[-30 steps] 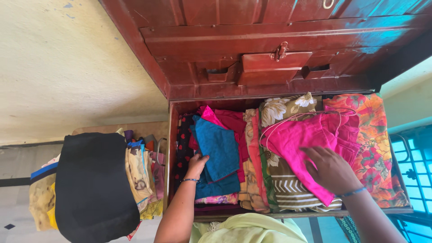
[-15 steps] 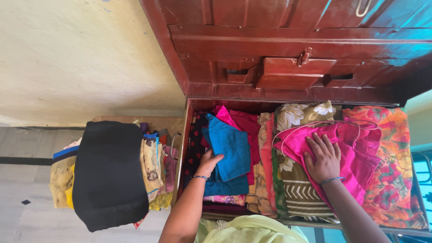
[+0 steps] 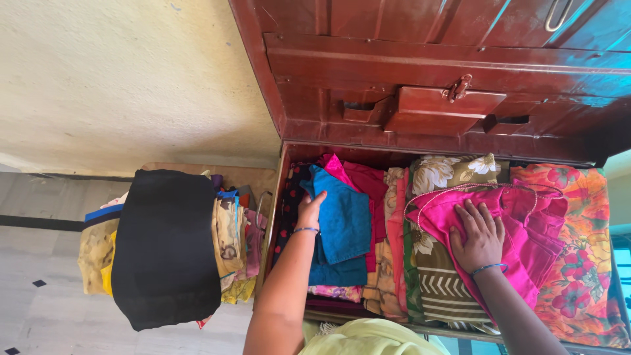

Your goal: The person organizes several garments by removing them from a large metal trunk and placing them on a small wooden stool, then rearranges the remaining items inside the trunk.

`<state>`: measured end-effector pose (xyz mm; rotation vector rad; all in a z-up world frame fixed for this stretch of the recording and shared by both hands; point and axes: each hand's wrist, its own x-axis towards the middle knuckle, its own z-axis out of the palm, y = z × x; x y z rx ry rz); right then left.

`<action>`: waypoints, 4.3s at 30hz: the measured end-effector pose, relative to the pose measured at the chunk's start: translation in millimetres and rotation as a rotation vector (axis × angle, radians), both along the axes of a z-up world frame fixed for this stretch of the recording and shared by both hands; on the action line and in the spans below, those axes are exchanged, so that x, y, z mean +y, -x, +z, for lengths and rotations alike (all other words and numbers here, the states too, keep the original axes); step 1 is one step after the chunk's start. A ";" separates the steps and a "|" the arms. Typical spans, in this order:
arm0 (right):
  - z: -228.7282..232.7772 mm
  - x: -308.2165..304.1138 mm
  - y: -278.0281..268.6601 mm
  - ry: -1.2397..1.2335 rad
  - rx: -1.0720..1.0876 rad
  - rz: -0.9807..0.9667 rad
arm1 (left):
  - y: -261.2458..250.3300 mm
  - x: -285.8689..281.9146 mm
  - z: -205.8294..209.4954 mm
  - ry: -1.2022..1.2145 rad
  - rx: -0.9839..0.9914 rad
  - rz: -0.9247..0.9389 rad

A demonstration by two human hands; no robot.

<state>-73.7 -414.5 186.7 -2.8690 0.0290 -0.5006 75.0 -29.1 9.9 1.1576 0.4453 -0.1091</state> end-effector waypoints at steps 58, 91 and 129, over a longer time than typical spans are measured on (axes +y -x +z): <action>-4.8 -39.1 18.5 -0.100 0.004 -0.157 | 3.2 -11.4 -2.8 -1.187 -0.042 -0.260; 75.9 52.1 9.9 0.013 0.039 0.065 | 71.6 -38.8 168.3 -1.223 -0.982 -0.256; -4.6 -38.7 2.8 -0.025 0.080 -0.198 | 18.3 -17.8 97.3 -1.459 -0.584 -0.353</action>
